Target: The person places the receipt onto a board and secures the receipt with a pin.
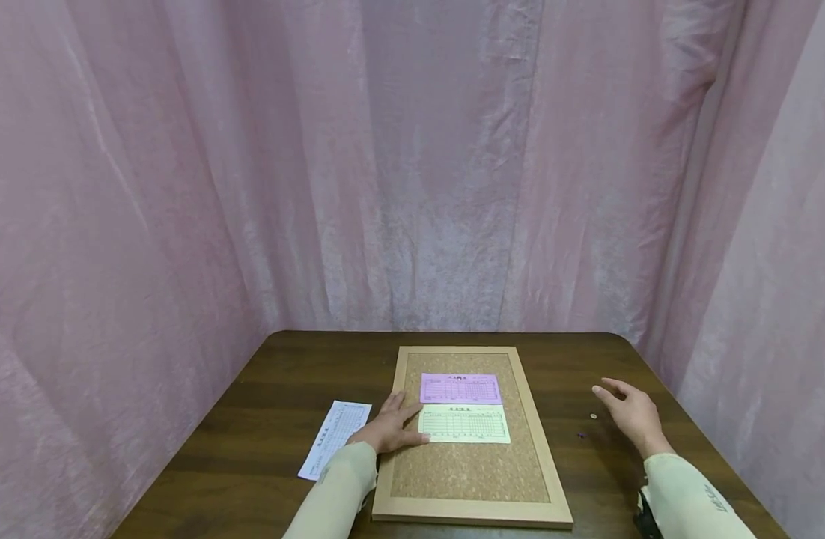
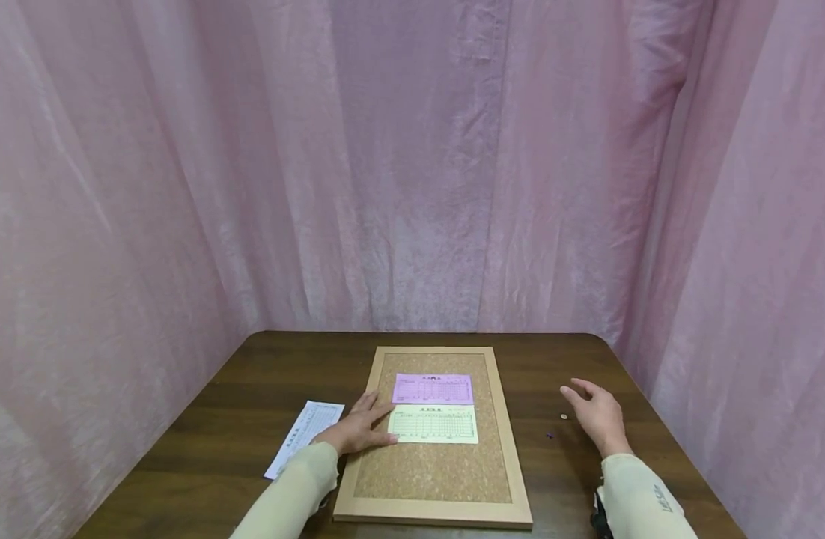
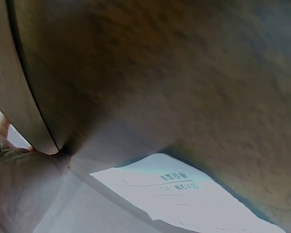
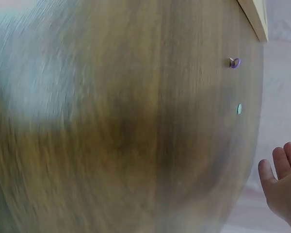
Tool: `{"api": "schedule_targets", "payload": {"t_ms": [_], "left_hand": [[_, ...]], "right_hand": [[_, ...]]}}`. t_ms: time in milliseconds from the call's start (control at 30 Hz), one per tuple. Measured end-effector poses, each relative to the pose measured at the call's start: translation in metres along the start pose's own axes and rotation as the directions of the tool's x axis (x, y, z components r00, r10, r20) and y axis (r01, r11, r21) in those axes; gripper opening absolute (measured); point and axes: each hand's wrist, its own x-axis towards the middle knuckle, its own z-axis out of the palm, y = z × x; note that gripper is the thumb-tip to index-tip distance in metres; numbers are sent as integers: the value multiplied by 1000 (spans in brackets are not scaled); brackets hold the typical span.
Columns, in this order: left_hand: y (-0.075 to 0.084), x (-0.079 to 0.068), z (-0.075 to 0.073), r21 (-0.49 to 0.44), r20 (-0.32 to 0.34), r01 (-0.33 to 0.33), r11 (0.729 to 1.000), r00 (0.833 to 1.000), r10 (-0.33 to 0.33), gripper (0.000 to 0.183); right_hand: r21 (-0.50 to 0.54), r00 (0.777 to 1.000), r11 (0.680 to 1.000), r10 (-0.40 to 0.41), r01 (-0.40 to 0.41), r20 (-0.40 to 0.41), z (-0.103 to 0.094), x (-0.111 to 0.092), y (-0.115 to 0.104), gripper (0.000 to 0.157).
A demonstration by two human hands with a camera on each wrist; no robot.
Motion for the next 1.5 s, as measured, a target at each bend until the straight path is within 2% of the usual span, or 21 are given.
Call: {"api": "schedule_targets", "payload": {"t_ms": [200,400,800,1167,1500], "left_hand": [[0,-2,1,2,0,9,1000,1000,-9,77],[4,-2,-1,-2,6,-2,1000,1000,2,77],[-1,1,-1,2,13,6,1000,1000,-6,78],[5,-1,-5,10,20,15,1000,1000,-15,79],[7,-4,-5,4,26,19,1000,999,-19,78]], "right_hand": [[140,988,980,146,-138,-48,3,-1,12,70],[165,981,969,190,-183,-33,5,-2,18,65],[182,985,968,170,-172,27,19,-1,29,56],[47,998,997,56,-56,0,26,-2,37,41],[-19,997,998,61,-62,-43,32,-2,32,31]]}}
